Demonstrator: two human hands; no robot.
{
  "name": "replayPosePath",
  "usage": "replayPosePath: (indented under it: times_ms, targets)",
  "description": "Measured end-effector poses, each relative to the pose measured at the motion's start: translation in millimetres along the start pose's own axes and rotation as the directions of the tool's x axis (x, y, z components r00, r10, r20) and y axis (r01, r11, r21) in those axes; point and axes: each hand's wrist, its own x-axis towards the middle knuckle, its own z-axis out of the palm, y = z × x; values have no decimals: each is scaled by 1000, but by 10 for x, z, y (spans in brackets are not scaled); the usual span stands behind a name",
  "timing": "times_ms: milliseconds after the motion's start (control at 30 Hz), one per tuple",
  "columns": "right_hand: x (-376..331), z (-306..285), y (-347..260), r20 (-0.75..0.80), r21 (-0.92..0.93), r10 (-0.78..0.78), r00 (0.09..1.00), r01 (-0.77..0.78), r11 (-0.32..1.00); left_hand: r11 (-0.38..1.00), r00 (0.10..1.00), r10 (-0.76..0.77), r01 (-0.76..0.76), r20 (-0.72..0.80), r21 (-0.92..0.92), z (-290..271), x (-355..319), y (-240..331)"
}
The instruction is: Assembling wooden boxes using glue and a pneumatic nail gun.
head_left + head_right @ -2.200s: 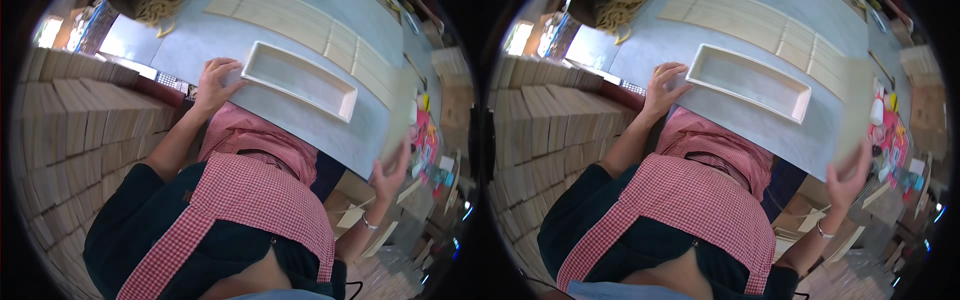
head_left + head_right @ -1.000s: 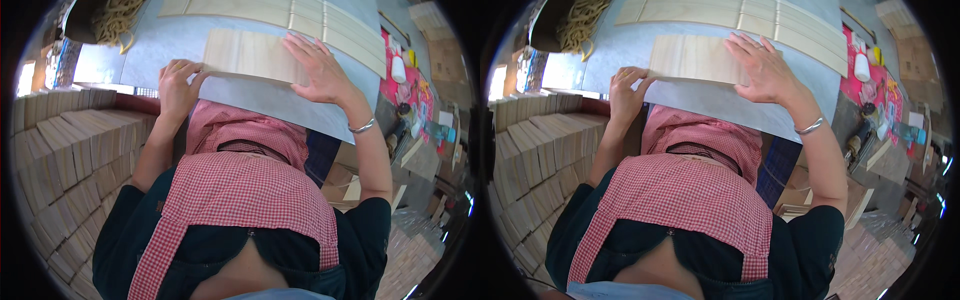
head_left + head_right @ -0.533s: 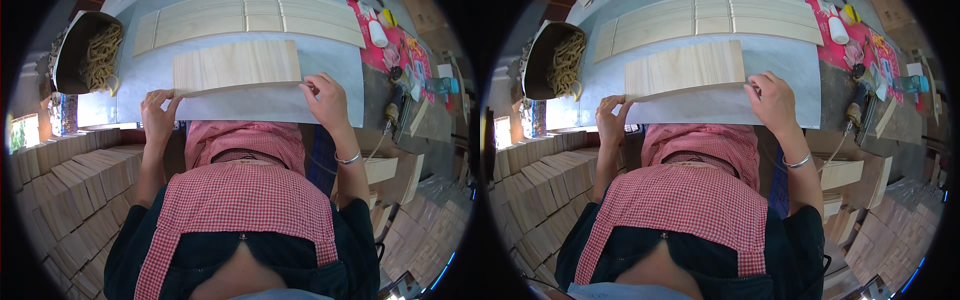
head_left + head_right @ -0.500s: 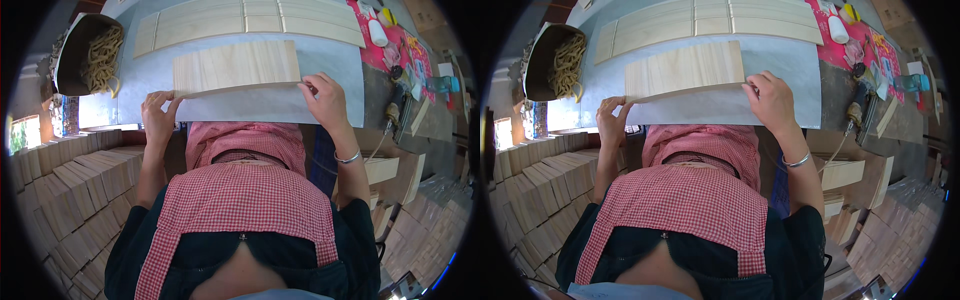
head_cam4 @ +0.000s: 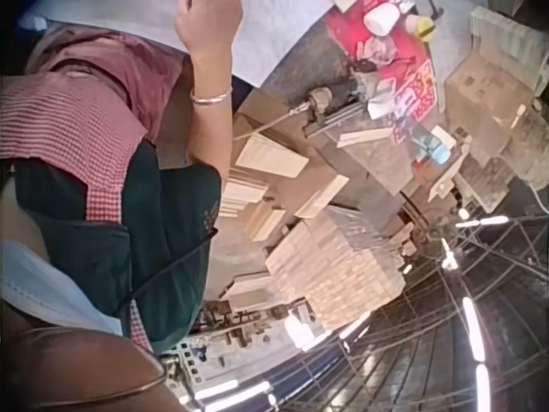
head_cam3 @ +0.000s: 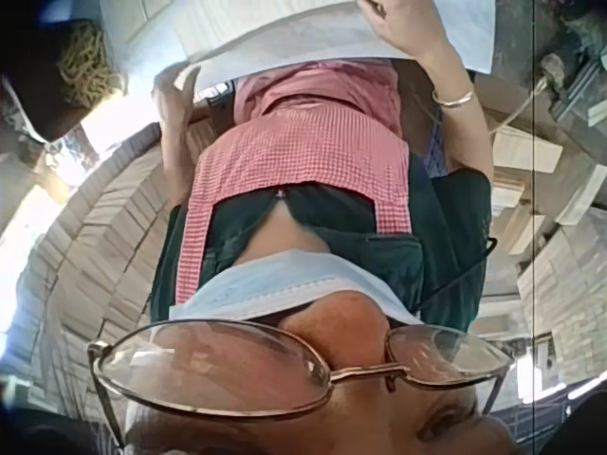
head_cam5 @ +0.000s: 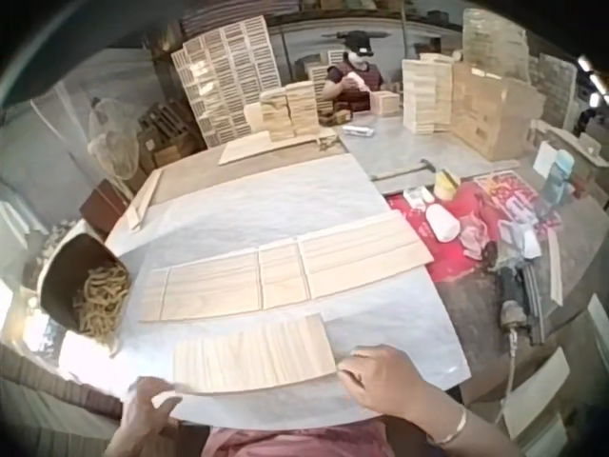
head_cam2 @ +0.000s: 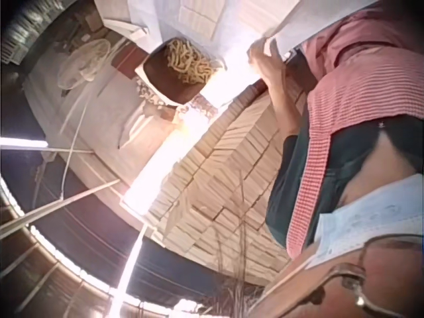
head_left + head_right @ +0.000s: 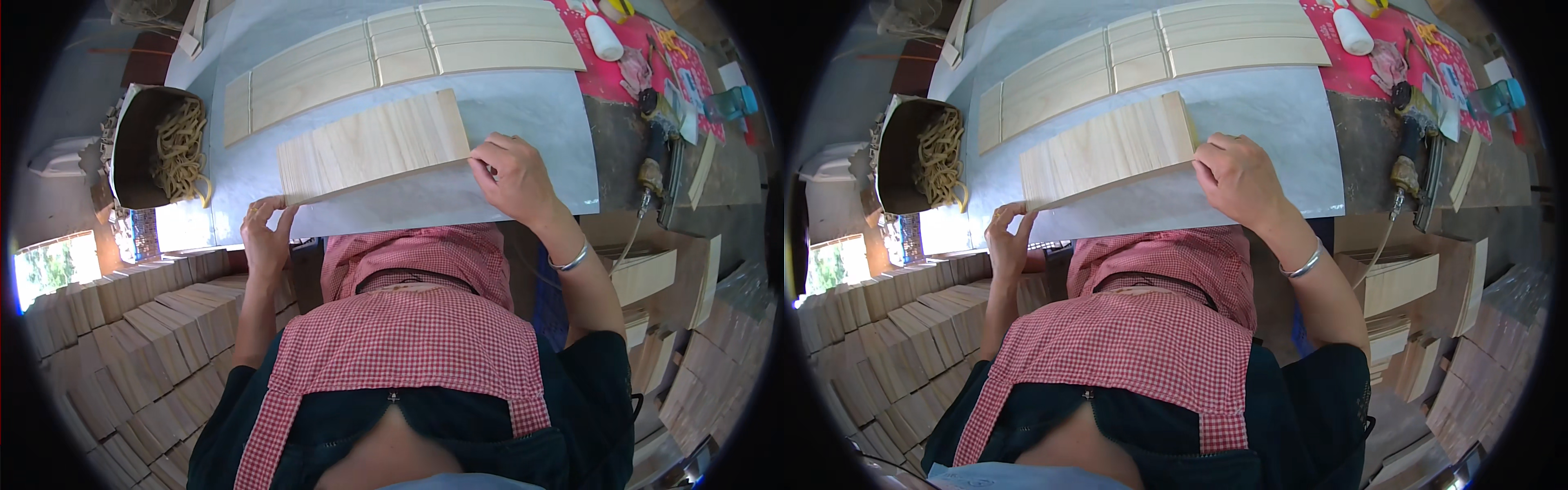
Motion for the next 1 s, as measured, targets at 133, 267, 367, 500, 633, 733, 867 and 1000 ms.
replayPosePath:
  times_ms: [133,267,367,500,633,733,867,1000]
  targets:
    - [117,-133,91,-15,305,296,955,-277,911,892,976,162,-207,143,402,-267,175,307]
    - [341,155,-4,-259,266,306,916,-237,934,855,837,494,-517,236,44,169,484,1183]
    - [436,341,-48,-340,250,309,888,-232,940,777,732,606,-628,311,-37,660,688,1525]
    - [486,492,-60,-348,229,338,874,-271,935,736,693,662,-673,286,-73,955,850,1534]
    - [506,547,-88,-363,258,392,845,-313,914,776,712,626,-609,319,-163,1017,903,1522]
    - [533,542,-144,-329,358,484,811,-367,859,775,719,631,-601,292,-195,1049,923,1522]
    - [557,542,-184,-281,459,578,766,-422,782,770,728,637,-594,254,-233,1083,939,1524]
    - [566,555,-201,-267,481,605,751,-440,758,765,733,642,-593,226,-252,1107,954,1538]
